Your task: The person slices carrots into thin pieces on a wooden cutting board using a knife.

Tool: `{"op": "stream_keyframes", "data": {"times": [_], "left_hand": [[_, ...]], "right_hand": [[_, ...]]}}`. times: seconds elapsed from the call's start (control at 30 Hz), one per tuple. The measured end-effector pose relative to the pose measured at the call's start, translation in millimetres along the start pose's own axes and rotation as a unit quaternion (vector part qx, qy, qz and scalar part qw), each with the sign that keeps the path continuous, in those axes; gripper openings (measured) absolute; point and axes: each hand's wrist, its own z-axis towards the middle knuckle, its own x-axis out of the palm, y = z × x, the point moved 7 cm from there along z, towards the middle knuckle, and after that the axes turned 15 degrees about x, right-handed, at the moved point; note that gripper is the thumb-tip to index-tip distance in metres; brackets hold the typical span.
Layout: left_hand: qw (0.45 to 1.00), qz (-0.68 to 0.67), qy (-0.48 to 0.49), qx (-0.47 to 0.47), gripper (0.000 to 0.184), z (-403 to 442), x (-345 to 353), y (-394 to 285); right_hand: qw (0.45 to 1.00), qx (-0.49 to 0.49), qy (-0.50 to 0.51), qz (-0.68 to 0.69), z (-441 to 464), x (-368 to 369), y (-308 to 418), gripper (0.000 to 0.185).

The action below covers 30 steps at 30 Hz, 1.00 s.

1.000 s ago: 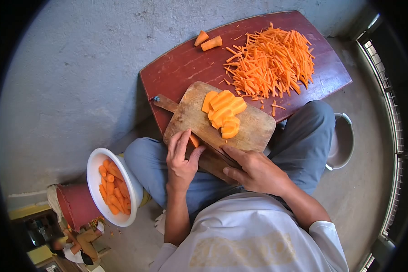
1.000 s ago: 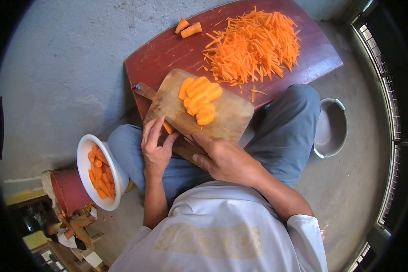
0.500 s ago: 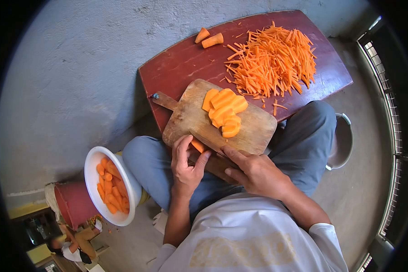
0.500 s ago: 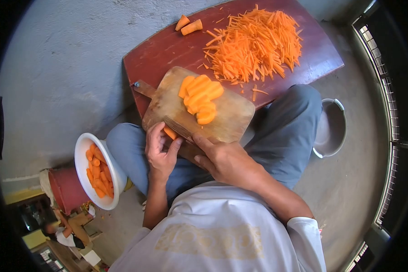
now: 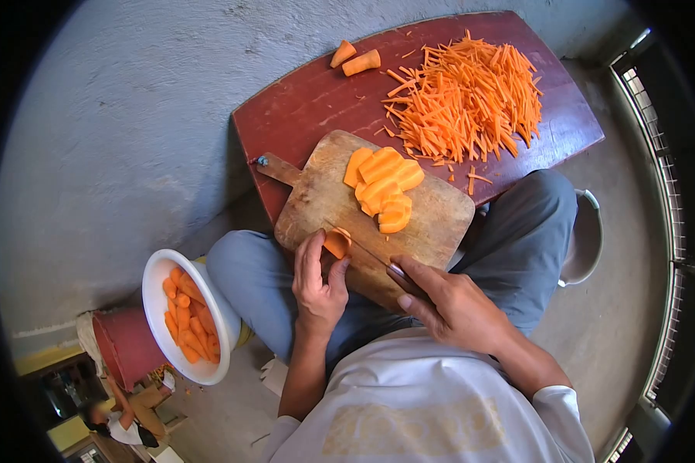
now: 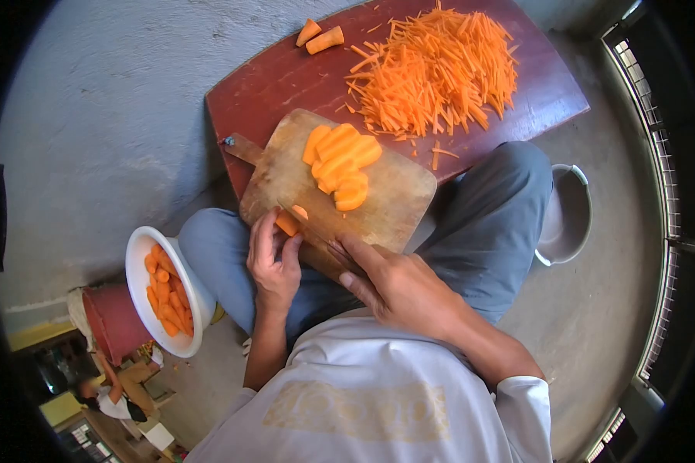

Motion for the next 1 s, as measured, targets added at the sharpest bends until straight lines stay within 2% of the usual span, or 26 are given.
{"op": "stream_keyframes", "data": {"times": [0.07,0.27,0.37,0.47,0.67,0.77,1.0], "left_hand": [[1.000,0.025,0.005,0.016,0.055,-0.4,1.4,-2.2],[0.996,0.063,0.013,0.055,0.057,4.4,-1.1,-11.2],[0.998,0.052,0.008,0.039,0.057,2.4,-0.1,-8.6],[0.994,0.082,0.014,0.077,0.055,5.3,0.1,-14.5],[0.991,0.087,0.019,0.096,0.053,8.3,1.4,-17.2],[0.998,0.044,0.000,0.049,0.055,0.4,4.7,-7.5],[1.000,0.019,-0.015,0.016,0.056,0.1,0.0,-2.0]], "right_hand": [[1.000,0.009,0.014,0.002,-6.8,4.2,-6.2,0.059],[0.998,-0.055,-0.023,-0.008,-22.3,5.4,-7.3,0.057],[0.997,-0.068,-0.026,-0.027,-18.7,6.5,-3.1,0.057],[0.998,-0.034,0.016,-0.045,-8.8,10.7,-0.7,0.060],[0.998,-0.030,-0.006,-0.056,29.8,28.1,-9.5,0.050],[0.998,-0.009,0.012,-0.060,32.8,18.3,-10.4,0.049],[0.999,0.024,0.033,-0.003,-4.8,-2.6,9.0,0.055]]}}
